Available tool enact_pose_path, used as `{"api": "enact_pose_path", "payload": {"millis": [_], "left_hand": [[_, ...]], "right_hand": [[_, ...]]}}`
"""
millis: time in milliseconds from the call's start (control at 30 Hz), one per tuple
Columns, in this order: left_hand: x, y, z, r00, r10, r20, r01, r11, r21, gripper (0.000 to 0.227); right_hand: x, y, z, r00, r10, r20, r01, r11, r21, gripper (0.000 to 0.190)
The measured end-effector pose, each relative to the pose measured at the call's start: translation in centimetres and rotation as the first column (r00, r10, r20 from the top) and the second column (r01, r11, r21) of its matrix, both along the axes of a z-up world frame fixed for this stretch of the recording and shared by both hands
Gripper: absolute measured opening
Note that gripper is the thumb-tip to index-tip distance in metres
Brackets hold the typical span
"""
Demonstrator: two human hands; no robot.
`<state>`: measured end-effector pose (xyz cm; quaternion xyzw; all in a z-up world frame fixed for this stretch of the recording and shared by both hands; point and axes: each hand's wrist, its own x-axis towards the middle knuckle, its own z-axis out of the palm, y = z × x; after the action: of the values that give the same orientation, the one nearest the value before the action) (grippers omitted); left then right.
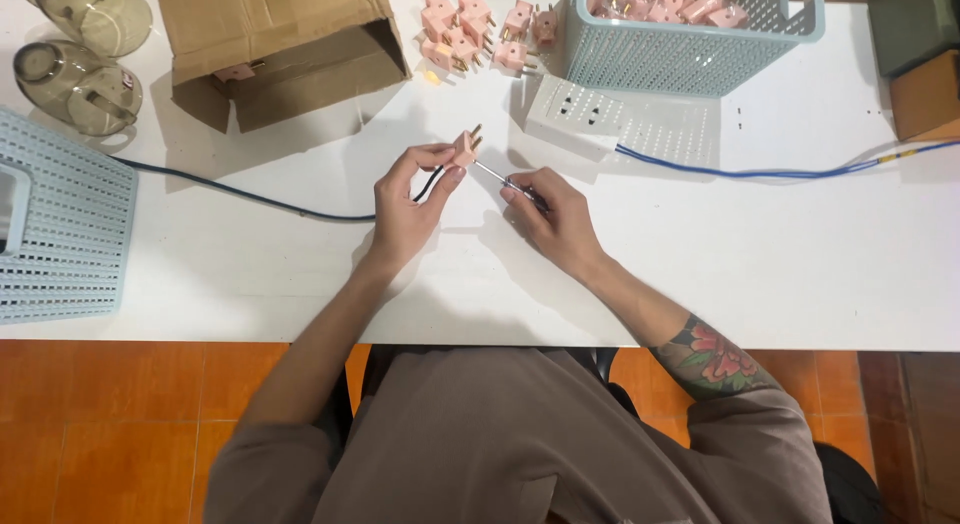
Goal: The person assembles a pink electrical plug by inserting wires into terminals and tightening screws with a screwdriver. They then close the plug housing and secure it with additional screws.
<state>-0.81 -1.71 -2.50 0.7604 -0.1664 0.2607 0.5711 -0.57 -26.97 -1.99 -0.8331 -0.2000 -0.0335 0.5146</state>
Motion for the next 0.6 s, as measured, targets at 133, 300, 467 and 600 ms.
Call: {"api": "enact_pose_path", "payload": {"millis": [133,300,467,600], "left_hand": [[-0.7,-0.1,-0.5,0.999,0.037,0.014,-0.037,0.999,0.006,0.024],[-0.3,-0.3,0.0,0.999,-0.01,0.046,0.01,1.0,-0.001,0.02],[-0.6,-0.4,0.0,0.998,-0.034,0.049,0.033,0.999,0.004,0.018],[-0.4,-0.1,-0.2,0.997,-0.047,0.059,0.047,0.999,0.004,0.019]], "right_hand": [[-0.3,0.2,-0.4,1.0,-0.01,-0.004,0.01,1.0,-0.01,0.032],[0.0,-0.3,-1.4,1.0,0.001,-0.031,0.0,0.999,0.049,0.033],[0.0,-0.7,-2.1,0.999,0.016,-0.03,-0.013,0.997,0.074,0.027],[0.1,-0.6,-0.7,1.0,0.021,-0.003,-0.021,0.998,0.064,0.027]]}}
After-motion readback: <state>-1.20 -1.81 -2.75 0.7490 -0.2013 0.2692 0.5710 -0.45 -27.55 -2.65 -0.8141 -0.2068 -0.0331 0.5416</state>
